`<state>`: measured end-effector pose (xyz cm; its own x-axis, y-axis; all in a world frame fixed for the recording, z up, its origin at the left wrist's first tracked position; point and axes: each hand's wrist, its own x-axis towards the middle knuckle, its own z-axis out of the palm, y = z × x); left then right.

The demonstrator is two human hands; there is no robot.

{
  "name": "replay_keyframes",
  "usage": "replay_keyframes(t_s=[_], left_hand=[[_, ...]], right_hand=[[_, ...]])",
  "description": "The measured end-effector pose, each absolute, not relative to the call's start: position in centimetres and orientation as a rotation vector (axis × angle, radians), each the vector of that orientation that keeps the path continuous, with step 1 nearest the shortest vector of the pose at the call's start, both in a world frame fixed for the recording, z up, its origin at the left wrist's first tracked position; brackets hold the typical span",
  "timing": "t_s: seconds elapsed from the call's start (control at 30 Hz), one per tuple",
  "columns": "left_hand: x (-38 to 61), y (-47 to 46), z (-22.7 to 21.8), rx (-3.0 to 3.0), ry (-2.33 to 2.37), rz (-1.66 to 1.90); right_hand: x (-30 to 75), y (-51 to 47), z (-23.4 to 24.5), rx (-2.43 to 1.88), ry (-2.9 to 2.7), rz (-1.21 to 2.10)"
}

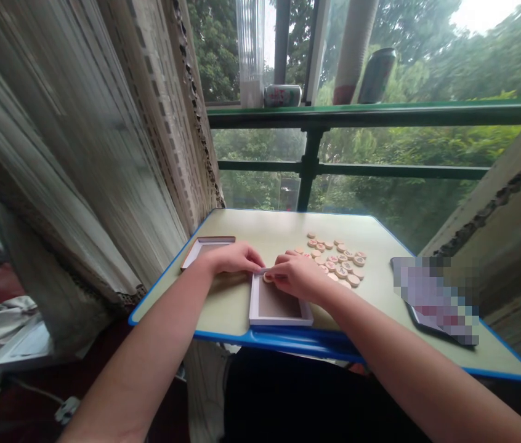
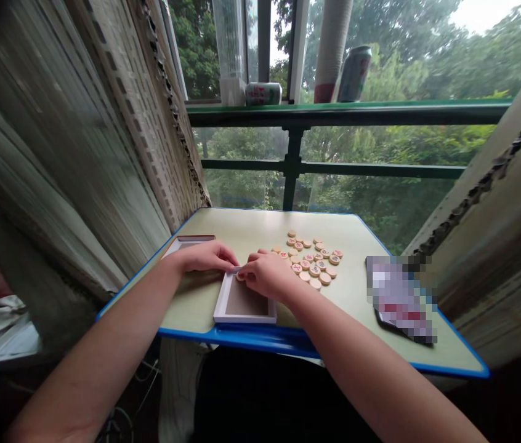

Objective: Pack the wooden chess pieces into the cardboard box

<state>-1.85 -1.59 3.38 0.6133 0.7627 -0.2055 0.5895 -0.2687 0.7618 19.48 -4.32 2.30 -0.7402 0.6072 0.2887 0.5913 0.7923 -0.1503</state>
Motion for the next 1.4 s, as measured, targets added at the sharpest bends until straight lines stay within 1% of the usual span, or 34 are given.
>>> replay_keyframes(t_s=[0.1,0.3,0.57,0.83,1.03,1.23,1.4], left_hand=[[-1.8,-1.6,3.5,1.977,1.057,0.257],[-1.9,-1.6,3.3,1.98,1.082,0.273],[-1.9,-1.5,3.5,2.009,1.078,0.252],[-1.8,-1.6,3.7,1.992,1.058,0.241],[-1.7,-1.7,3.9,1.965,1.046,0.236],[-1.5,-1.8,3.8,1.879,1.074,0.279],[-1.3,-1.5,3.4,1.893,1.144,0.256]], right_hand=[[19.0,-4.4,2.1,-0.957,-2.615,0.039],[18.6,-4.8,2.1,-1.109,-2.565,0.085],[18.1,-4.5,2.0,-0.991,-2.607,0.075],[18.4,-3.8,1.9,-0.751,-2.652,0.19],[18.1,-3.7,1.4,-0.736,-2.616,0.166],[18.9,-3.6,2.2,-1.016,-2.411,0.074],[21.5,-1.1,3.1,-1.49,-2.176,-0.047]])
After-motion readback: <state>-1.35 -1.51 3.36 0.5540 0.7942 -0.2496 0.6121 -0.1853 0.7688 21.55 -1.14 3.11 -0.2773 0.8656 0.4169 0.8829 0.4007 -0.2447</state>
